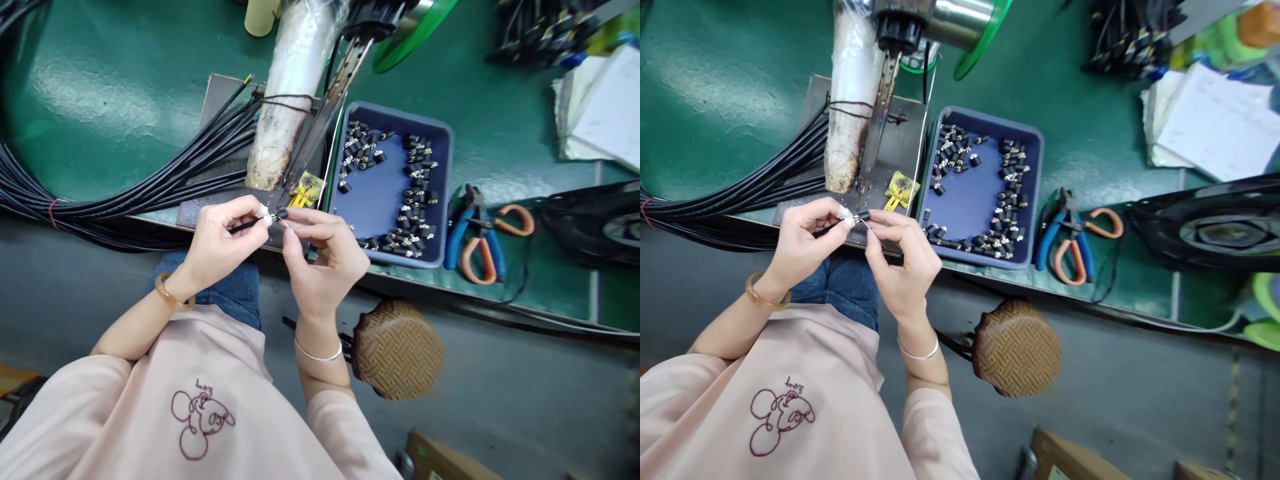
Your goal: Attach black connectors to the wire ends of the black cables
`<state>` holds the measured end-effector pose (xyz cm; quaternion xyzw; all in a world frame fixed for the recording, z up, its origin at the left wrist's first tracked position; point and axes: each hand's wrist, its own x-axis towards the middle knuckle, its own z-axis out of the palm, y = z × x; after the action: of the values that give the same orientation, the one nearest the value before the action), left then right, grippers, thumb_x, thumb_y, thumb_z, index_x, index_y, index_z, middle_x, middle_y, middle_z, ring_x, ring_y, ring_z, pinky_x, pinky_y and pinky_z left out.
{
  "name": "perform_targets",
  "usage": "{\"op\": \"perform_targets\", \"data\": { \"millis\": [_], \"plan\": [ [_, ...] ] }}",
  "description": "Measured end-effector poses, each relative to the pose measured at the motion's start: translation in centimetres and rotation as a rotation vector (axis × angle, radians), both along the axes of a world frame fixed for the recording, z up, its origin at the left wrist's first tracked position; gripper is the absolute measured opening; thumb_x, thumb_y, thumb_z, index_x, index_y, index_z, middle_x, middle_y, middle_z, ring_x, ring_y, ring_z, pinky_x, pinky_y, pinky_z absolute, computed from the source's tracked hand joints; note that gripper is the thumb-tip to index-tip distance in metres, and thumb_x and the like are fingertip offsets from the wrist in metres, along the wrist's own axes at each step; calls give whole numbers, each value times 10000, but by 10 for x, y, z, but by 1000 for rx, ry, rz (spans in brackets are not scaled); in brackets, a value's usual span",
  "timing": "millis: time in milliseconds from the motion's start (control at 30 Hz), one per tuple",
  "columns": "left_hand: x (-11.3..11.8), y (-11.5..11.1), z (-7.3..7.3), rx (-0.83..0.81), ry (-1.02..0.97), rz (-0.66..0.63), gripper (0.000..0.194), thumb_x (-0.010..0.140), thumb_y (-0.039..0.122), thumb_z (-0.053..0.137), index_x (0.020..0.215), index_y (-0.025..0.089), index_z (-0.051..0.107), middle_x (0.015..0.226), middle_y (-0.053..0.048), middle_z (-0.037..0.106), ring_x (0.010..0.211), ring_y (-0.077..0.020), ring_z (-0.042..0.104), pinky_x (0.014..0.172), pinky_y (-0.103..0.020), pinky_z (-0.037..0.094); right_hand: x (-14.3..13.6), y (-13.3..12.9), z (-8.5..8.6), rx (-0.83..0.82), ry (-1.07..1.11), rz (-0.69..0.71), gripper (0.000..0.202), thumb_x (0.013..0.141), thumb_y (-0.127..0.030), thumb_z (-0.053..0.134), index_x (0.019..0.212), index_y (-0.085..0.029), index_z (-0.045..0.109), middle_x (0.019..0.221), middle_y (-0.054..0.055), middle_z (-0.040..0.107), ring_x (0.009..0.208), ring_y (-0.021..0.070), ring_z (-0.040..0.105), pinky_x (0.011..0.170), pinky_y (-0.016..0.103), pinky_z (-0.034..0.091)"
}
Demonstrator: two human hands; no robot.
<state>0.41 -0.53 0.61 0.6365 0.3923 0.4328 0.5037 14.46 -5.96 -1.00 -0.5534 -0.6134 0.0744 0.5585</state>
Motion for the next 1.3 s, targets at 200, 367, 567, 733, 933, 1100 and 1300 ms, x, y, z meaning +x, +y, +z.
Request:
{"op": "perform_targets", "data": {
  "millis": [200, 367, 567, 733, 933, 1100, 1300],
  "plan": [
    [1, 1, 0, 148, 82, 39, 123, 810, 146, 561, 688, 153, 555, 625, 34, 499, 582, -66, 451, 541, -163, 387, -3, 8, 3, 67, -50, 0, 128, 840, -89, 688, 840, -208, 641, 961, 23, 765, 869, 154, 747, 764, 318, 635],
    [0, 3, 0, 339, 127, 79, 124, 806, 114, 570, 687, 147, 586, 592, 39, 508, 523, -60, 412, 509, -182, 358, -2, 11, 5, 107, -127, -32, 125, 842, -100, 697, 853, -218, 658, 916, 4, 759, 871, 167, 744, 771, 339, 625],
    [-2, 5, -2, 436, 167, 95, 116, 814, 107, 578, 715, 148, 621, 598, 31, 541, 510, -63, 432, 500, -191, 359, -2, 12, 5, 128, -136, -32, 139, 829, -85, 700, 858, -214, 655, 920, 10, 764, 850, 156, 740, 759, 321, 619],
    [-2, 4, 0, 439, 157, 85, 128, 814, 84, 579, 706, 148, 605, 589, 42, 515, 501, -57, 412, 496, -189, 345, -3, 12, 6, 147, -144, -34, 145, 818, -75, 699, 842, -206, 642, 919, 16, 764, 833, 148, 738, 757, 303, 613],
    [-1, 2, 0, 392, 181, 32, 149, 816, 72, 572, 688, 149, 579, 581, 55, 470, 484, -47, 369, 481, -187, 317, 0, 10, 1, 145, -148, -37, 139, 826, -96, 685, 838, -217, 617, 888, 6, 753, 810, 145, 732, 719, 292, 607],
    [-1, -1, -1, 382, 179, 30, 157, 808, 65, 578, 681, 156, 560, 577, 61, 452, 484, -47, 364, 474, -186, 307, 2, 8, -1, 135, -143, -33, 127, 839, -104, 674, 841, -218, 618, 880, 5, 753, 797, 147, 729, 723, 303, 595],
    [-1, -3, -3, 340, 168, 40, 139, 810, 73, 581, 693, 148, 574, 584, 58, 467, 486, -46, 367, 467, -181, 306, 1, 7, 0, 127, -174, -42, 133, 834, -97, 692, 848, -214, 630, 884, -3, 757, 815, 142, 730, 747, 293, 581]
  ]
}}
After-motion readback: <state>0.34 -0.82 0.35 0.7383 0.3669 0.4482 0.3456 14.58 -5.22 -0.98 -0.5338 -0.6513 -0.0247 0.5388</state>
